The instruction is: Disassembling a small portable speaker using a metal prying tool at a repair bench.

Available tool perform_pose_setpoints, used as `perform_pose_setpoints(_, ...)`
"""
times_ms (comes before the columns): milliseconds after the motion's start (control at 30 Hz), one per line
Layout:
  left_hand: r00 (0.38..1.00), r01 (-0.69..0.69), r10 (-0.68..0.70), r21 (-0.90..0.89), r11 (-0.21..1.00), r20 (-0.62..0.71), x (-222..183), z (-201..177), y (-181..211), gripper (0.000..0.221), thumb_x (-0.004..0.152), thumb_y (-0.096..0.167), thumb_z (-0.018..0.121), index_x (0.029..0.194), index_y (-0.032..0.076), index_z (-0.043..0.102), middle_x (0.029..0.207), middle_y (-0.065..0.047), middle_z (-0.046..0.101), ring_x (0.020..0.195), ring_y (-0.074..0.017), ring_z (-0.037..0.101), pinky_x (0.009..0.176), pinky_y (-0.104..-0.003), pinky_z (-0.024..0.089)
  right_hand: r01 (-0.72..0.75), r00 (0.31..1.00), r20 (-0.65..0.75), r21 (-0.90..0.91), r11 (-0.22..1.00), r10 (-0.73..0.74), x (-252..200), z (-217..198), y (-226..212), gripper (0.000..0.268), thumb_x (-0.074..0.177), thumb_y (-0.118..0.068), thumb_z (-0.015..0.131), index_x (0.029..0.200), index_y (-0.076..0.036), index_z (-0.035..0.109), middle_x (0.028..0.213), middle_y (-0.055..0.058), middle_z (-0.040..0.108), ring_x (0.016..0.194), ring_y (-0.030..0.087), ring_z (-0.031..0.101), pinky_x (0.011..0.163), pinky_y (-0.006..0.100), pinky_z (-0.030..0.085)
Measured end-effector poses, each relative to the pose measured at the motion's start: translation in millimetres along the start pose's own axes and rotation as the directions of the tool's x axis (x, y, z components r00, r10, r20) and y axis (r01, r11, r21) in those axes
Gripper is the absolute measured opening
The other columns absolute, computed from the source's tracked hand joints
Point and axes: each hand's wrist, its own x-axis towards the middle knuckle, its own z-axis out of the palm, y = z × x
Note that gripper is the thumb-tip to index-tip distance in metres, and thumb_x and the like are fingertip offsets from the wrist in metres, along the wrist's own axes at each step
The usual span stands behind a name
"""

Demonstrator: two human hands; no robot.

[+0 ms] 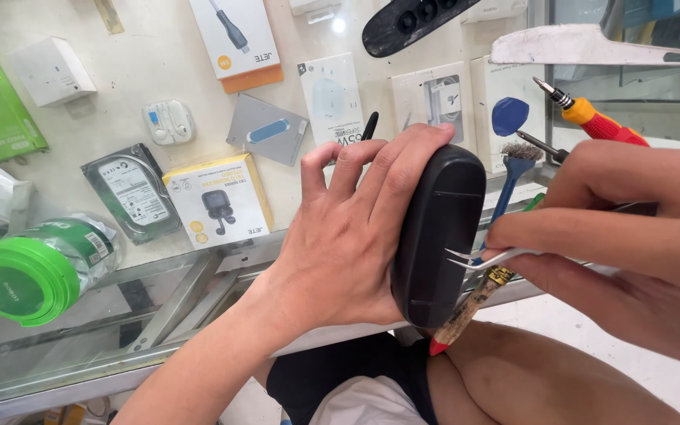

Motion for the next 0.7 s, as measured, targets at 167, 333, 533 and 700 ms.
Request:
perform_pose_setpoints(167,1.0,-0.006,0.006,0.012,1.0,0.008,-1,1,-1,0.092,0.087,0.071,0.06,0.15,0.006,0.039,0.159,-0.003,0.052,0.126,-0.028,0.058,0.105,-0.047,0.033,-0.053,0.996,-0.067,0.053,0.997,0.056,-14,16,12,0.015,0.086,-0.02,0.081,0.101,-0.021,0.08,0.075,0.0,0.057,0.051,0.012,0.045,0.048,0.026,0.037)
perform_pose_setpoints(333,1.0,-0.006,0.005,0.029,1.0,0.031,1,-2,0,0.091,0.088,0.069,0.059,0.154,0.009,0.036,0.159,-0.001,0.054,0.126,-0.0245,0.057,0.104,-0.044,0.031,-0.077,0.971,-0.184,0.352,0.933,0.15,-26,29,19,0.013,0.08,-0.015,0.075,0.092,-0.009,0.077,0.08,0.006,0.063,0.063,0.013,0.055,0.06,0.022,0.047)
perform_pose_setpoints(533,0.995,-0.033,0.028,0.051,0.998,0.092,2,-6,-2,0.099,0.09,0.071,0.062,0.16,0.008,0.032,0.169,-0.002,0.047,0.137,-0.0212,0.061,0.105,-0.041,0.031,-0.232,0.941,-0.182,0.265,0.936,0.285,-38,23,25,0.033,0.082,-0.013,0.08,0.112,-0.003,0.071,0.096,0.012,0.068,0.071,0.015,0.063,0.058,0.022,0.049)
perform_pose_setpoints(700,0.994,-0.007,0.007,-0.002,1.0,0.108,1,-6,-3,0.102,0.086,0.072,0.067,0.161,0.013,0.03,0.167,0.0,0.05,0.135,-0.0257,0.056,0.11,-0.043,0.03,-0.22,0.946,-0.189,0.217,0.951,0.262,-36,24,21,0.038,0.081,-0.012,0.084,0.114,-0.002,0.071,0.106,0.015,0.068,0.086,0.017,0.068,0.063,0.021,0.054)
